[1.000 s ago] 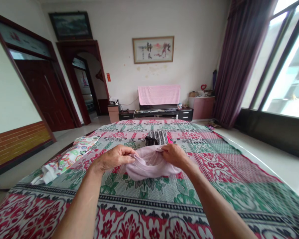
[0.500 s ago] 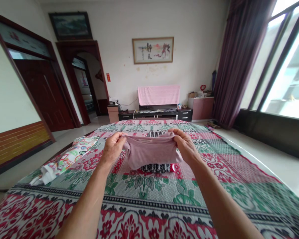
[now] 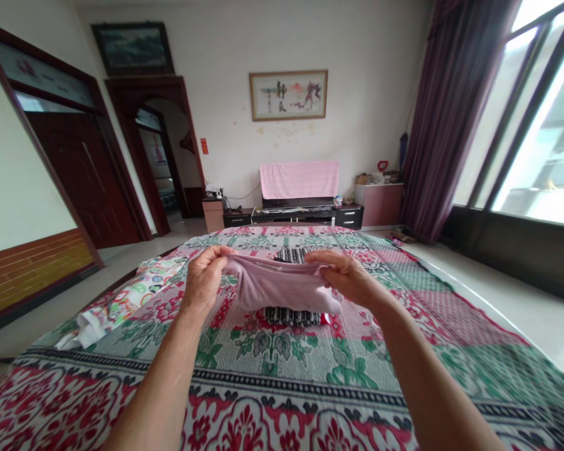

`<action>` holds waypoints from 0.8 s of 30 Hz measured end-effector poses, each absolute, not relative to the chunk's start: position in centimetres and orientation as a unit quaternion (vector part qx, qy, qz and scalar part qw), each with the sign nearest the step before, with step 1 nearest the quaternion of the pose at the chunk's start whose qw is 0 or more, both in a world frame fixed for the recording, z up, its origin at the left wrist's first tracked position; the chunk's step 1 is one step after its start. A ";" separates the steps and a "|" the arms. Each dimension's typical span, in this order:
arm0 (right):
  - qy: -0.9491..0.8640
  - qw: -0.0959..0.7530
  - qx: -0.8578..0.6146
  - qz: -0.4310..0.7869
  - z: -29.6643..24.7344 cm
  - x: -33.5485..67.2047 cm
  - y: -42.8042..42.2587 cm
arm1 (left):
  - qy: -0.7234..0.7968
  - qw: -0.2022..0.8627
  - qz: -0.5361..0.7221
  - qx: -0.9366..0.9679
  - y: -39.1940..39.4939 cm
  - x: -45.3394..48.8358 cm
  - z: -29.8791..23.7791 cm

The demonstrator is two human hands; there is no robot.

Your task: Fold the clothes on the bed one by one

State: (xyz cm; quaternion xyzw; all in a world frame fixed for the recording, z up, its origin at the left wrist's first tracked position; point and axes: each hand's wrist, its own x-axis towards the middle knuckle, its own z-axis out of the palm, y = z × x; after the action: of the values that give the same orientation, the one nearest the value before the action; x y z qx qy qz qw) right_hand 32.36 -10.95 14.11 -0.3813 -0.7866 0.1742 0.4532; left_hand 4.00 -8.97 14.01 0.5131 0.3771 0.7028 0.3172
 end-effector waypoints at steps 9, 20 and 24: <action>-0.820 0.372 -0.388 0.195 14.3 30.1 -12.4 | 0.334 0.211 0.776 0.491 -10.1 4.2 15.5; -0.740 0.511 -0.409 0.153 13.8 28.5 -11.6 | 0.446 0.127 0.548 0.696 -11.7 4.3 15.8; -0.739 0.521 -0.411 0.117 13.8 27.7 -12.0 | 0.404 0.080 0.421 0.808 -12.4 6.4 15.3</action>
State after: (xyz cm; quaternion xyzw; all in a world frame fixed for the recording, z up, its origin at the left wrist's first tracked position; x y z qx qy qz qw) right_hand 27.65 -11.98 13.83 -0.4110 -0.7388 0.1173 0.5211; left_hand 6.43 -12.42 15.30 0.8079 0.4045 0.4211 0.0798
